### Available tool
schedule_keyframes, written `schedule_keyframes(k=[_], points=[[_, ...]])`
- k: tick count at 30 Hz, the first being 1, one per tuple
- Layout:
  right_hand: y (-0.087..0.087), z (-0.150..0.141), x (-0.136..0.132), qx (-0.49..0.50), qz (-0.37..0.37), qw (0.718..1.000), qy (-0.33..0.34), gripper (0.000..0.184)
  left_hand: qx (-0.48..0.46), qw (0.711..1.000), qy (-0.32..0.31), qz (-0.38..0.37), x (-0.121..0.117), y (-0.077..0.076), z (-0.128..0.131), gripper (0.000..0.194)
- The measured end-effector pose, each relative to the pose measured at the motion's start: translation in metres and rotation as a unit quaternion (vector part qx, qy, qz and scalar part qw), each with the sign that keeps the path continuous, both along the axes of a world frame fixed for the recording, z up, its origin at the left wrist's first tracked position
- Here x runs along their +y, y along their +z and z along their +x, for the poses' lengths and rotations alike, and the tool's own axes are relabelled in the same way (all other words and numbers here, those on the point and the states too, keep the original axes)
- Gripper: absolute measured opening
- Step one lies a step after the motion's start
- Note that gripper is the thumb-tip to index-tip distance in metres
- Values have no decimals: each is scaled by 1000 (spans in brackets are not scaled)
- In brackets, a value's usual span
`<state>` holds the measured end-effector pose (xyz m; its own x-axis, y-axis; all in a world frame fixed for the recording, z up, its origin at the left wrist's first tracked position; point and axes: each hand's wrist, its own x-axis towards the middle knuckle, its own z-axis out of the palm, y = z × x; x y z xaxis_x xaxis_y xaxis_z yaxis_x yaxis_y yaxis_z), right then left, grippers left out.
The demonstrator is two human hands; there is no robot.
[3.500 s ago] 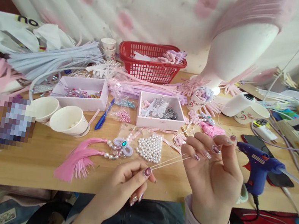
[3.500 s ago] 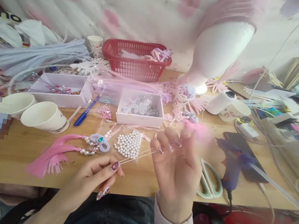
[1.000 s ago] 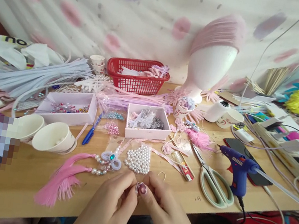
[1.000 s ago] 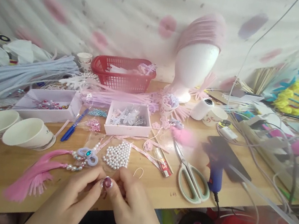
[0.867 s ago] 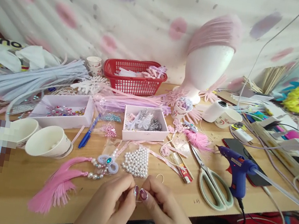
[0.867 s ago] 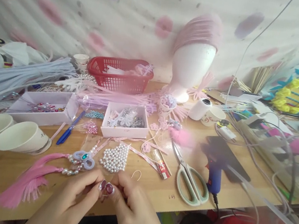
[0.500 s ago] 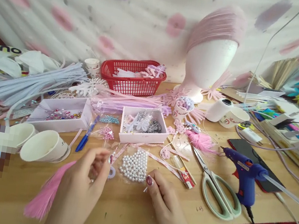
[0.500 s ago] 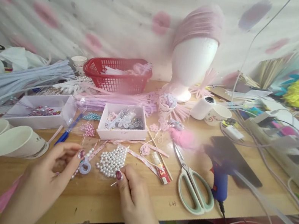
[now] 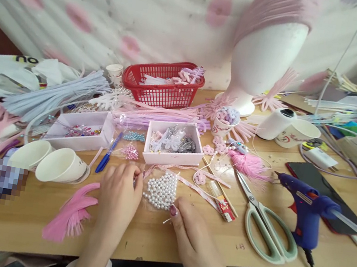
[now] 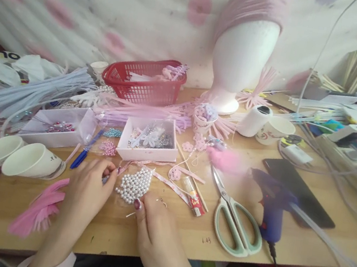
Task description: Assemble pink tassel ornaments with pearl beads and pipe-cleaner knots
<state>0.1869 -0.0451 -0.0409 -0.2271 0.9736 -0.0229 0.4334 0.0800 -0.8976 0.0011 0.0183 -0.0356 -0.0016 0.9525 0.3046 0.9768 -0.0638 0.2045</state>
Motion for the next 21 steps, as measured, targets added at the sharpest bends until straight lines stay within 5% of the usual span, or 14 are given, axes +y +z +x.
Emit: schedule_keyframes(k=[4,7,14,17,21], points=[[9,-5,6,-123,-32,992,-19,27,-35,999,20,27,0,-1,-2,16],[20,-10,14,-233,-50,971,-25,24,-167,984,38,40,-3,1,-9,13],[34,-33,38,-340,-21,940,-1,24,-505,861,58,6,-33,19,-17,27],[34,-43,48,-354,-7,935,1,23,-575,815,70,24,-48,21,-18,25],[31,-56,57,-366,6,931,1,23,-614,788,52,-11,-57,17,-22,26]])
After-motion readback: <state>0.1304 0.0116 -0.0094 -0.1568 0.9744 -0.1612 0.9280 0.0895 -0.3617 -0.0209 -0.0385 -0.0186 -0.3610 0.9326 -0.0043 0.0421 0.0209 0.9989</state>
